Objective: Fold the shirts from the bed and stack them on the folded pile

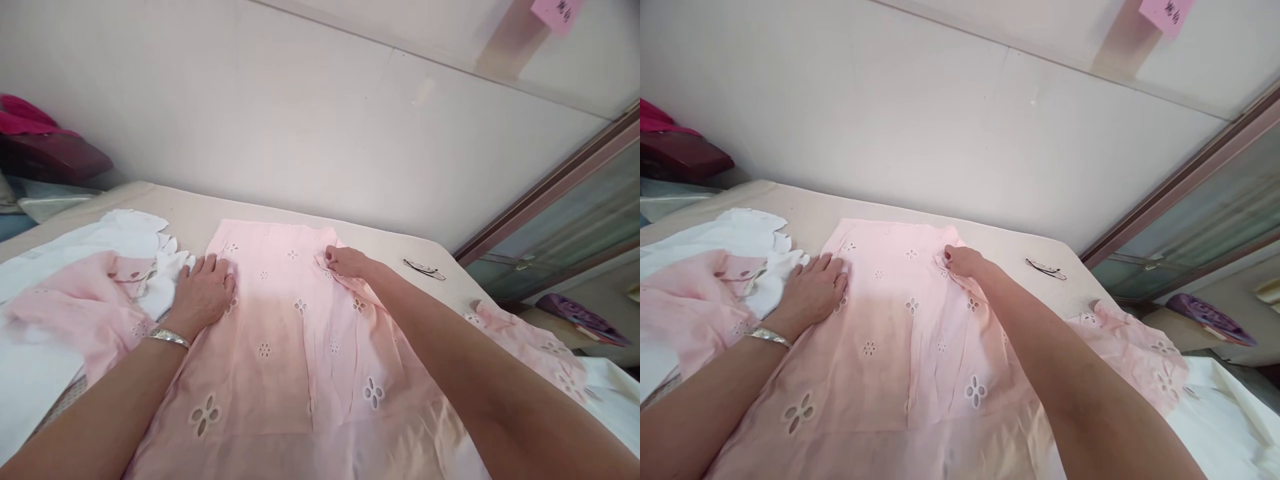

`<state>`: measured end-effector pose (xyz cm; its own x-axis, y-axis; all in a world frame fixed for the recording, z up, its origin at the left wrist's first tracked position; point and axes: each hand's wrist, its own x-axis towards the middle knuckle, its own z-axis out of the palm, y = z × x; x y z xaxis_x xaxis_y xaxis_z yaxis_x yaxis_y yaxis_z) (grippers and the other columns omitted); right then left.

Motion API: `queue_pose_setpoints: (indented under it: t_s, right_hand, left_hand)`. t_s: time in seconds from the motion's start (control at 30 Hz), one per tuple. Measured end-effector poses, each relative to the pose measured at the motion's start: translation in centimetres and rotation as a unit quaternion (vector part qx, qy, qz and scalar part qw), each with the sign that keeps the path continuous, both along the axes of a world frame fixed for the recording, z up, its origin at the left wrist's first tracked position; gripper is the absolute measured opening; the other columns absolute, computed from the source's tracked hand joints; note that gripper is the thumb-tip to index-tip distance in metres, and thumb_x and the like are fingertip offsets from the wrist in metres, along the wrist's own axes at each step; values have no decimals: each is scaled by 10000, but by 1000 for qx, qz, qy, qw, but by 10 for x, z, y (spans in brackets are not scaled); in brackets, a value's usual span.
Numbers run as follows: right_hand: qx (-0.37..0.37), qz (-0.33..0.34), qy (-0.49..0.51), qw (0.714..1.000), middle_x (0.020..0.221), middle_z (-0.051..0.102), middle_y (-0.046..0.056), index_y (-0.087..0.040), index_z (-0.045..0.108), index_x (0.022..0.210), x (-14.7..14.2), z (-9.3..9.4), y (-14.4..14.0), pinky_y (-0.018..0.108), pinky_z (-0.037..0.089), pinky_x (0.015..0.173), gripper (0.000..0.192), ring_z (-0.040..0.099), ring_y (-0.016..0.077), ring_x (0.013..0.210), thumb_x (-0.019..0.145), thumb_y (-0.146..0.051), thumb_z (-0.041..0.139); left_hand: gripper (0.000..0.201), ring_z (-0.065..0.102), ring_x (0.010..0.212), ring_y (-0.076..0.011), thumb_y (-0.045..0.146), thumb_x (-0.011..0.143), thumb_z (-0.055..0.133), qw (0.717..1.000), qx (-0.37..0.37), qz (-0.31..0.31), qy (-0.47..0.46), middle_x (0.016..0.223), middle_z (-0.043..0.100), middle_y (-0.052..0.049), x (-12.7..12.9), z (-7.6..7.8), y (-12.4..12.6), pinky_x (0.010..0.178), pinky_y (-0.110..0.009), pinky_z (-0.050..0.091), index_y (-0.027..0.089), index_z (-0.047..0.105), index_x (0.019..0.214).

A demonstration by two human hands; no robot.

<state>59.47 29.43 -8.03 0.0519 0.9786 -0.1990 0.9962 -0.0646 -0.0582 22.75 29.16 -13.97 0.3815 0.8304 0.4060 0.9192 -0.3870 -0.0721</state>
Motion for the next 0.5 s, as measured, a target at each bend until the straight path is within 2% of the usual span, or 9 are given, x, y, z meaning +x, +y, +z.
queue_pose_setpoints:
  t_s: [0.07,0.17,0.33,0.4,0.5]
  right_hand:
    - [0,1,-5,1000,983,714,61,-235,651,987,8,3,4,273,390,677,125,626,207,882,881,-283,607]
    - [31,-29,-14,999,1051,704,98,-203,660,947,33,16,11,285,405,736,113,611,217,949,896,-273,588]
    - [120,-185,-37,975,1207,647,191,-149,637,1148,97,38,26,362,442,815,255,594,264,1036,931,-207,516]
    - [140,-251,-35,957,1239,628,202,-147,606,1221,120,36,26,388,469,826,305,597,269,1044,939,-244,542]
    - [149,-308,-6,940,1218,644,150,-178,599,1239,143,16,14,407,503,865,337,616,237,1023,964,-371,577]
  left_hand:
    - [336,549,1162,-348,335,982,353,1000,0,0,6,1219,617,-165,0,0,0,962,-516,395,180,614,1125]
    - [348,546,1171,-357,333,978,350,1000,-7,0,4,1234,615,-173,0,-1,1,958,-528,399,173,614,1139]
    - [371,538,1201,-371,333,971,346,1000,-15,-4,-5,1258,613,-182,0,-6,6,970,-540,394,166,614,1164]
    - [374,534,1219,-373,332,962,356,1000,-16,-5,-10,1269,610,-184,-1,-7,7,981,-541,392,164,608,1180]
    - [350,545,1210,-361,316,948,365,1000,-16,-4,-14,1248,614,-178,-1,-6,8,990,-528,394,163,602,1155]
